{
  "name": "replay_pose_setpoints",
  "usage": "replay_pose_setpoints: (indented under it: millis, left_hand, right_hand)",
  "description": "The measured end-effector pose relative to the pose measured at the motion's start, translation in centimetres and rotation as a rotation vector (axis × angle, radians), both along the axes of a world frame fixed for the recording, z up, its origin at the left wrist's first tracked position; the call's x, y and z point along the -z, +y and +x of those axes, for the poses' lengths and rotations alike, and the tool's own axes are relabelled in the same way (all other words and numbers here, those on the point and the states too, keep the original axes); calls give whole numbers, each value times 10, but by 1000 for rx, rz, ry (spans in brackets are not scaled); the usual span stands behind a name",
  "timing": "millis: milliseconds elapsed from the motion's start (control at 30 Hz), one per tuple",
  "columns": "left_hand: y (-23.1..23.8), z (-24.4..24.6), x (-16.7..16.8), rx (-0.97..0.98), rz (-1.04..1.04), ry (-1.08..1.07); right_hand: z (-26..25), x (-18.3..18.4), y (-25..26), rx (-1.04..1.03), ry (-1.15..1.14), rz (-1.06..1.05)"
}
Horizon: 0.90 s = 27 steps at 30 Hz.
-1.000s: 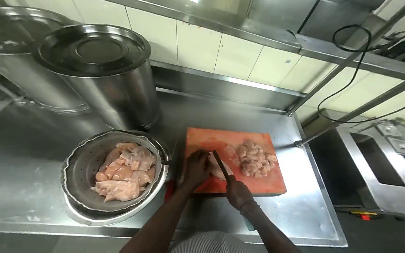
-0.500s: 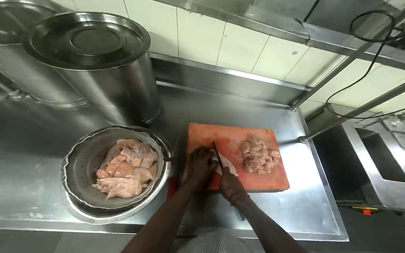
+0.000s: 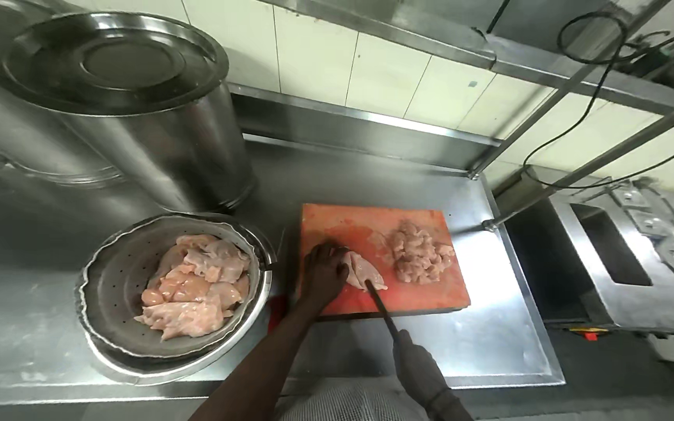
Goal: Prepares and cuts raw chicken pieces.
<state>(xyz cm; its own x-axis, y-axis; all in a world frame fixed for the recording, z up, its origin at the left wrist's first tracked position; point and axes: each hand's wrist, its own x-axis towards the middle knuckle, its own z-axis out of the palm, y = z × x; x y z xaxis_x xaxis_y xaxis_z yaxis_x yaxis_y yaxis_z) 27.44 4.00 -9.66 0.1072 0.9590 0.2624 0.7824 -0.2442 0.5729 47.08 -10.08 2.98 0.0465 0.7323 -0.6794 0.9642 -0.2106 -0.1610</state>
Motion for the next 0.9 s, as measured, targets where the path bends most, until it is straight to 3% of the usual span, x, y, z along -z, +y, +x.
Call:
replay_pose_setpoints:
  millis: [33,100,200,567,800,900]
  left_hand:
    - [-1,1,-2,44,-11,35]
    - [-2,2,-4,142,-28,95]
    - [-3,3,-6,223,-90,180]
    - [1,3,-7,209,-193,204]
    - [1,2,-2,183,-136,154]
    - [0,2,-1,171,-109,148]
  right_hand:
    - [12,31,2,2,2,119]
    - [17,54,17,18,-9,171]
    - [2,52,40,37,-36,132]
    - [-40,56,97,53,-86,131]
    - [-23,73,44,3,-67,112]
    - [-18,35,10,35,-38,-18]
